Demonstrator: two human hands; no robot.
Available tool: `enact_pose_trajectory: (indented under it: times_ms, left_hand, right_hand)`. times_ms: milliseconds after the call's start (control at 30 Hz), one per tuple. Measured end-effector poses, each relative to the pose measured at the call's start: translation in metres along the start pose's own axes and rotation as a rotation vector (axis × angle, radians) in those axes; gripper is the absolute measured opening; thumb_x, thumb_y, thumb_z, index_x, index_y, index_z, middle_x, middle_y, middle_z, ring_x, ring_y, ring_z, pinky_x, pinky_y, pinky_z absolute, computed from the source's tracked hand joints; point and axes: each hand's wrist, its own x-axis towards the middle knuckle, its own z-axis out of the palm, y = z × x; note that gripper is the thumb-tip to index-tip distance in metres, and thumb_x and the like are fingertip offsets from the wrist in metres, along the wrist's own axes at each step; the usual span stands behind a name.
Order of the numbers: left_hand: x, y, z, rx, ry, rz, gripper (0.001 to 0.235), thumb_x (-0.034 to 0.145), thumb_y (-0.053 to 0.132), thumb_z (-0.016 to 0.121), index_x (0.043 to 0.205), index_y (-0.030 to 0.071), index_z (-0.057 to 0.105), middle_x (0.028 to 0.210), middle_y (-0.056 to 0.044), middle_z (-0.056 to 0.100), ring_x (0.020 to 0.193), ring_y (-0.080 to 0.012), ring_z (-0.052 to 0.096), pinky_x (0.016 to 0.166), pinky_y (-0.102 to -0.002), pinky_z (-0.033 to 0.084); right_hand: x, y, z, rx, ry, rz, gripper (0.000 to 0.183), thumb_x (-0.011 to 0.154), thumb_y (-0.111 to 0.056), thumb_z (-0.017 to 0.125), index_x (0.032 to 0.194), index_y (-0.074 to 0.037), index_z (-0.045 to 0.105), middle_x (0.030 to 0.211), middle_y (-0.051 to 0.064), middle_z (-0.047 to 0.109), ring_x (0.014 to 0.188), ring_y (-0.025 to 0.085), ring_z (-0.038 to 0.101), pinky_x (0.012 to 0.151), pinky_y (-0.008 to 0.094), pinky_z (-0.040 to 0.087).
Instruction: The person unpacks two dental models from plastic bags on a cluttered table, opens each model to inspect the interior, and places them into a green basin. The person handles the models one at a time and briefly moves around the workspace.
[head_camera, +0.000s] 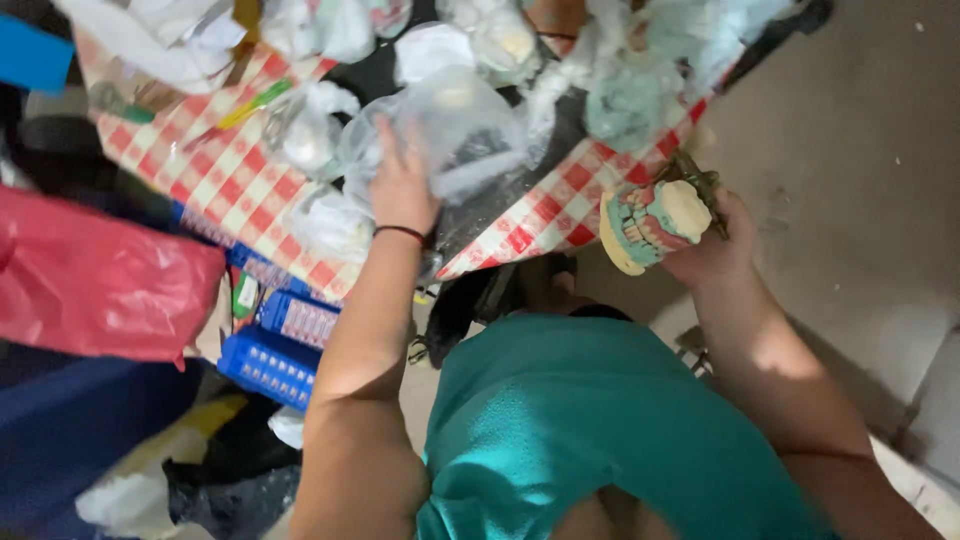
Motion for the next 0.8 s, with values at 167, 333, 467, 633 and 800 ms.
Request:
enact_pose_trajectory:
  times_ms: [167,333,467,633,800]
  left_hand:
    - [0.041,-0.03,0.043,-0.287,-0.295,-0.315,0.07,0.09,0.03,0.066,0.152,0.013,0.038,0.122,-0.021,0.071,0.104,-0.0443,0.074,0.091,-0.062,0.056]
    - [0.041,-0.05,0.026,-0.386,-0.067,-0.422,0.052,0.087,0.051,0.079,0.113,0.006,0.076,0.102,-0.021,0.076,0.104,-0.0419,0.072,0.086,-0.058,0.057]
    - [0.041,-0.011,-0.031,-0.907,0.291,-0.238,0.036,0.095,0.012,0.077,0.128,-0.001,0.074,0.119,-0.03,0.07,0.122,-0.0346,0.065,0.105,-0.051,0.049]
    - [0.08,0.164,-0.104,-1.063,0.308,-0.016,0.028,0.109,0.008,0.069,0.131,-0.01,0.068,0.126,-0.032,0.067,0.128,-0.0365,0.059,0.107,-0.053,0.048]
    - [0.141,0.338,-0.127,-1.071,0.221,-0.006,0.031,0.108,0.015,0.068,0.129,-0.009,0.068,0.127,-0.031,0.068,0.132,-0.0372,0.057,0.113,-0.053,0.044]
  right_hand:
    - [-0.047,-0.017,0.046,0.073,-0.237,-0.087,0.029,0.093,-0.026,0.073,0.093,0.002,0.067,0.095,0.012,0.074,0.098,0.032,0.071,0.108,0.061,0.047]
    - [-0.052,-0.064,0.04,0.108,-0.222,-0.288,0.032,0.088,-0.03,0.071,0.102,-0.001,0.07,0.101,0.014,0.072,0.107,0.038,0.068,0.109,0.069,0.044]
    - [-0.05,-0.125,0.021,0.147,-0.138,-0.349,0.036,0.088,-0.032,0.073,0.109,-0.002,0.071,0.111,0.016,0.071,0.113,0.041,0.067,0.103,0.069,0.047]
    - [-0.03,-0.225,-0.012,0.17,-0.051,-0.373,0.042,0.087,-0.034,0.075,0.117,-0.004,0.072,0.122,0.018,0.071,0.12,0.044,0.065,0.097,0.07,0.05]
    - [0.007,-0.358,-0.048,0.154,0.004,-0.34,0.049,0.087,-0.036,0.077,0.124,-0.005,0.073,0.134,0.02,0.07,0.127,0.047,0.063,0.09,0.07,0.053]
